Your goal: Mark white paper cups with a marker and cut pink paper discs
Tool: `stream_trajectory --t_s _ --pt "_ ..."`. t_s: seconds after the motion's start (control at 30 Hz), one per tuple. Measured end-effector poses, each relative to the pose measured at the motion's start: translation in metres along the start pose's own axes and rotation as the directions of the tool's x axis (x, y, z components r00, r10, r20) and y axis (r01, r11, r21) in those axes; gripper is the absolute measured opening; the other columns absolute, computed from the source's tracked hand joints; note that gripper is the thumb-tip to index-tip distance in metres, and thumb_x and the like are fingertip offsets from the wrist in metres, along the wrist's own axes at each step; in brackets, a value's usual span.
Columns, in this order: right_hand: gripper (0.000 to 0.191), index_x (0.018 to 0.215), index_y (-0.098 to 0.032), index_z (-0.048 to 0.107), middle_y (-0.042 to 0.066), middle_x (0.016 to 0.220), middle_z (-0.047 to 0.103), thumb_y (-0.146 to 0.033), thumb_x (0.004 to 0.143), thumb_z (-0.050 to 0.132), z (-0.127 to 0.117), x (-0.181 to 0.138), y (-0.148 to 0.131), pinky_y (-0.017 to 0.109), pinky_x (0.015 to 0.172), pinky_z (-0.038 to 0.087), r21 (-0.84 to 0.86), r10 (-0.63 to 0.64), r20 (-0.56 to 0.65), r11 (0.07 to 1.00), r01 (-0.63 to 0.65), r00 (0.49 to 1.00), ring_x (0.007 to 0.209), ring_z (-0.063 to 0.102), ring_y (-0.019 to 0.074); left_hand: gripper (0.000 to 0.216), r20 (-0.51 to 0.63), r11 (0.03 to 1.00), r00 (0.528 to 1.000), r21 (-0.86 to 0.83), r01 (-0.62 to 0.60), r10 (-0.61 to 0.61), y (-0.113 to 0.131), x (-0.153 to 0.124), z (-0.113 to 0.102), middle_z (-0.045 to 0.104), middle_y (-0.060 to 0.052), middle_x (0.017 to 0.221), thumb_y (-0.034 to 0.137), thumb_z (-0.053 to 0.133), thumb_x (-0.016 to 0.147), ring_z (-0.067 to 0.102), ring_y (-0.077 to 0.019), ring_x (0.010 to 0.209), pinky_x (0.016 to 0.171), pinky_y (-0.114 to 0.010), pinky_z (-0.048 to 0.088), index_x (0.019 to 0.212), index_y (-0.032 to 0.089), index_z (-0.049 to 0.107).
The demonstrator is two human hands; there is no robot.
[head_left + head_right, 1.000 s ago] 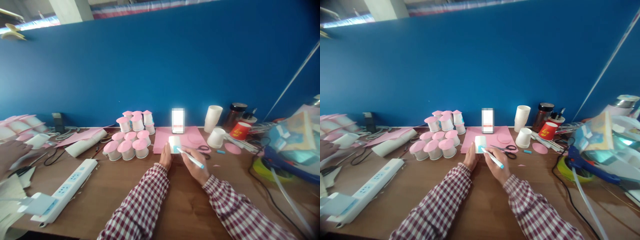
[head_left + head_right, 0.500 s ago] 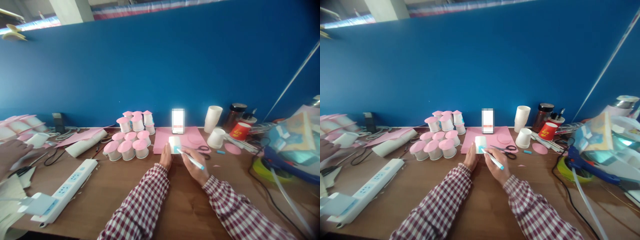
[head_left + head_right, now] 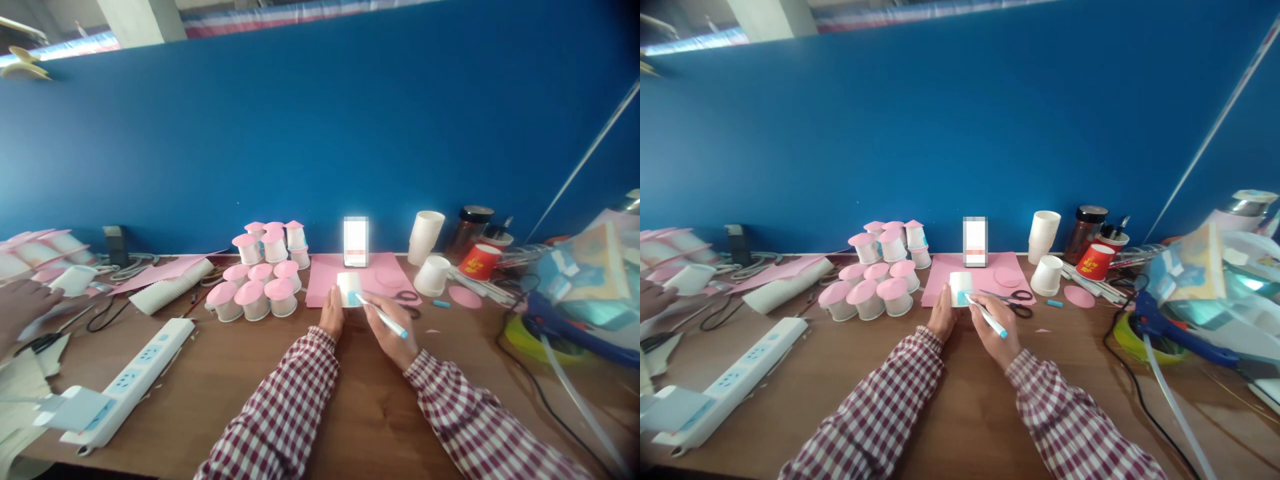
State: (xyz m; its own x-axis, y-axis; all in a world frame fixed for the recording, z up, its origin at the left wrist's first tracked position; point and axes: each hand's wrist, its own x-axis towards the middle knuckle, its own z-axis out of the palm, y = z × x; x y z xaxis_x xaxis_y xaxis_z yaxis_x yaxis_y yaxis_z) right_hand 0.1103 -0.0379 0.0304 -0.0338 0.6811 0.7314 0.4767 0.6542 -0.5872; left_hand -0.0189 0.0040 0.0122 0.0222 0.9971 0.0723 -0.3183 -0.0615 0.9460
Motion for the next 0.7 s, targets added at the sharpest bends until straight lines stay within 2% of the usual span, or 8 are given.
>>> stream_trajectory --t_s 0.5,0.7 --pt "0.019 0.101 -0.02 0.062 0.006 0.098 0.066 -0.022 0.085 0.052 0.0017 -0.0014 0.0009 0.032 0.083 0.05 -0.003 -0.002 0.033 1.0 0.002 0.999 0.092 0.062 0.0187 0.048 0.021 0.999 1.0 -0.03 0.016 -0.016 0.0049 -0.0027 0.0023 0.054 -0.004 0.068 0.059 0.034 0.084 0.049 -0.0123 0.058 0.054 -0.024 0.043 0.086 0.015 0.052" --pt "0.02 0.102 -0.02 0.062 0.006 0.096 0.067 -0.024 0.085 0.052 0.0012 -0.0007 0.0007 0.032 0.082 0.051 -0.022 0.014 0.002 1.0 -0.013 1.0 0.091 0.063 0.0189 0.042 0.068 0.995 0.998 -0.096 0.008 -0.002 0.0002 -0.0004 0.0006 0.059 -0.007 0.081 0.054 0.037 0.085 0.055 -0.0145 0.069 0.063 -0.027 0.047 0.094 0.016 0.052"
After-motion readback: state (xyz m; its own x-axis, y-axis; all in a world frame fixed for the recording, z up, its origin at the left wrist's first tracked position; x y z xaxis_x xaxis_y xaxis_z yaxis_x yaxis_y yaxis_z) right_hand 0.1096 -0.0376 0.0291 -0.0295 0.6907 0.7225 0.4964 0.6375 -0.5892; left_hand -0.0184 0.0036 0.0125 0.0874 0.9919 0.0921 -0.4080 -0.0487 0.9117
